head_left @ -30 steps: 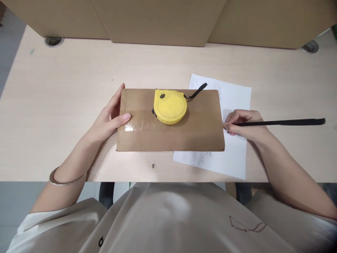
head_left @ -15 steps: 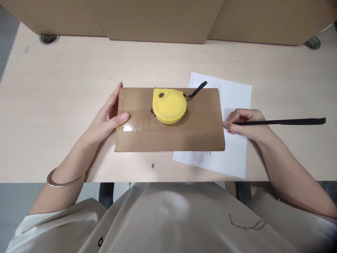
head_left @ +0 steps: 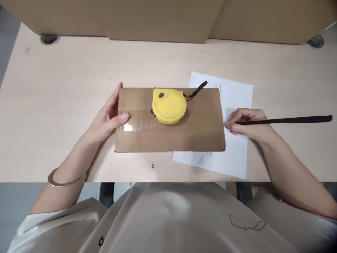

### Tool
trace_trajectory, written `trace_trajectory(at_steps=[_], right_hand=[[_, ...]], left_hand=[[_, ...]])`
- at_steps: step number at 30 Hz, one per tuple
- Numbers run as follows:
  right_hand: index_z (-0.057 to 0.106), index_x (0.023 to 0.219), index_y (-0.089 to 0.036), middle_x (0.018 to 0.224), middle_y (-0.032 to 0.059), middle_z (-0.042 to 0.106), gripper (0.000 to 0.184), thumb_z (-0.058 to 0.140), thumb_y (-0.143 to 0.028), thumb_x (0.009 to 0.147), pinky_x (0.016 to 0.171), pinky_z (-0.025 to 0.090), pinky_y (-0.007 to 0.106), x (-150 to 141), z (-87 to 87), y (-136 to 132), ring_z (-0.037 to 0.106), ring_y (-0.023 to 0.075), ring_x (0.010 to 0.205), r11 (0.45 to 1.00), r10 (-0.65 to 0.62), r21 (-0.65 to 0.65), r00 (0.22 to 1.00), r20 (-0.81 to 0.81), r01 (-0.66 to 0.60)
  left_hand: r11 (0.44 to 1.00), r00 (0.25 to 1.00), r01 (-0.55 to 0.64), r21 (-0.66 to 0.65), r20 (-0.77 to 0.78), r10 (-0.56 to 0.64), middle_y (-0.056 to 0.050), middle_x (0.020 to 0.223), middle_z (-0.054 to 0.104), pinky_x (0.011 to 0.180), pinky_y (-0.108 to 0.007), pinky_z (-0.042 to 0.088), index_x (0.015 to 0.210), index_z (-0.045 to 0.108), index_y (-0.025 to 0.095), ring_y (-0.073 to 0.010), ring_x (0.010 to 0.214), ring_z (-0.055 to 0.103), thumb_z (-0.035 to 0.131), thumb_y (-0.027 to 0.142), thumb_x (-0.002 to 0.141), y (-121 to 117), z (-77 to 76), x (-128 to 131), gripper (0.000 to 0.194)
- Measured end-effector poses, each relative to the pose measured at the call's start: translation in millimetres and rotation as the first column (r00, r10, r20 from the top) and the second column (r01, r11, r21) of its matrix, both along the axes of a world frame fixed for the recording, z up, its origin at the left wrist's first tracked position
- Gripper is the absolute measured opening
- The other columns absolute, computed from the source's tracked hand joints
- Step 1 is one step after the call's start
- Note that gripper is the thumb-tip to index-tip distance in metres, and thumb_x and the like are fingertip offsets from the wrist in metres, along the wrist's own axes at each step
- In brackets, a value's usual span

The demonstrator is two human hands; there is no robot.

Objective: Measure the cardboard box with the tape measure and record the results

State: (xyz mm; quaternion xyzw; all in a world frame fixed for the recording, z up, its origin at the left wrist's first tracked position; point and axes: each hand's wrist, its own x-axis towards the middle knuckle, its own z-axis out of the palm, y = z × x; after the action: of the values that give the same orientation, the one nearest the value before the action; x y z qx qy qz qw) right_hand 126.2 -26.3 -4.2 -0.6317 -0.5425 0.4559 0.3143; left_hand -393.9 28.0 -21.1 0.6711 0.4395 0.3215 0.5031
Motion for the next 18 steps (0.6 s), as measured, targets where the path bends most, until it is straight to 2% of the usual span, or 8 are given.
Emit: trace_trajectory(at_steps=[4,11,15,18], right_hand=[[0.068,0.060,-0.023,0.057,0.0050,0.064,0.041,0.106,-0.032,0.071,0.053,0.041,0.028,-0.3,-0.3,-0.4,0.057,0.0135,0.053,1.000,-0.008,0.006,1.000,-0.008,0.008],[0.069,0.060,-0.023,0.058,0.0049,0.066,0.039,0.106,-0.034,0.069,0.055,0.044,0.028,-0.8,1.4,-0.4,0.059,0.0145,0.055,1.000,-0.019,-0.025,1.000,0.018,0.020],[0.069,0.060,-0.024,0.057,0.0048,0.067,0.048,0.112,-0.042,0.070,0.055,0.045,0.028,0.5,3.1,-0.6,0.061,0.0160,0.056,1.000,-0.005,-0.008,1.000,0.023,0.005],[0.069,0.061,-0.024,0.057,0.0049,0.067,0.050,0.113,-0.045,0.071,0.057,0.047,0.030,2.0,2.0,-1.2,0.061,0.0171,0.057,1.000,-0.006,-0.005,1.000,0.023,0.006]], left_hand=[[1.000,1.000,0.012,0.001,0.010,-0.012,0.007,0.209,0.035,0.161,-0.073,0.035,0.196,0.040,0.053,-0.0462,0.198,0.026,0.093,0.078,0.105,0.2,-0.5,-0.9,0.108],[1.000,1.000,0.001,0.005,0.022,-0.001,0.007,0.209,0.037,0.160,-0.073,0.036,0.196,0.042,0.053,-0.0463,0.197,0.028,0.094,0.073,0.107,-2.1,2.2,1.5,0.105],[0.999,1.000,0.011,0.045,0.009,-0.012,-0.003,0.209,0.035,0.155,-0.078,0.042,0.198,0.038,0.046,-0.0512,0.195,0.032,0.091,0.075,0.109,-0.6,-1.5,0.9,0.108],[0.996,0.999,0.033,0.080,0.007,-0.034,-0.009,0.210,0.032,0.153,-0.081,0.041,0.199,0.036,0.041,-0.0554,0.194,0.030,0.090,0.076,0.109,2.1,-5.8,-1.7,0.111]])
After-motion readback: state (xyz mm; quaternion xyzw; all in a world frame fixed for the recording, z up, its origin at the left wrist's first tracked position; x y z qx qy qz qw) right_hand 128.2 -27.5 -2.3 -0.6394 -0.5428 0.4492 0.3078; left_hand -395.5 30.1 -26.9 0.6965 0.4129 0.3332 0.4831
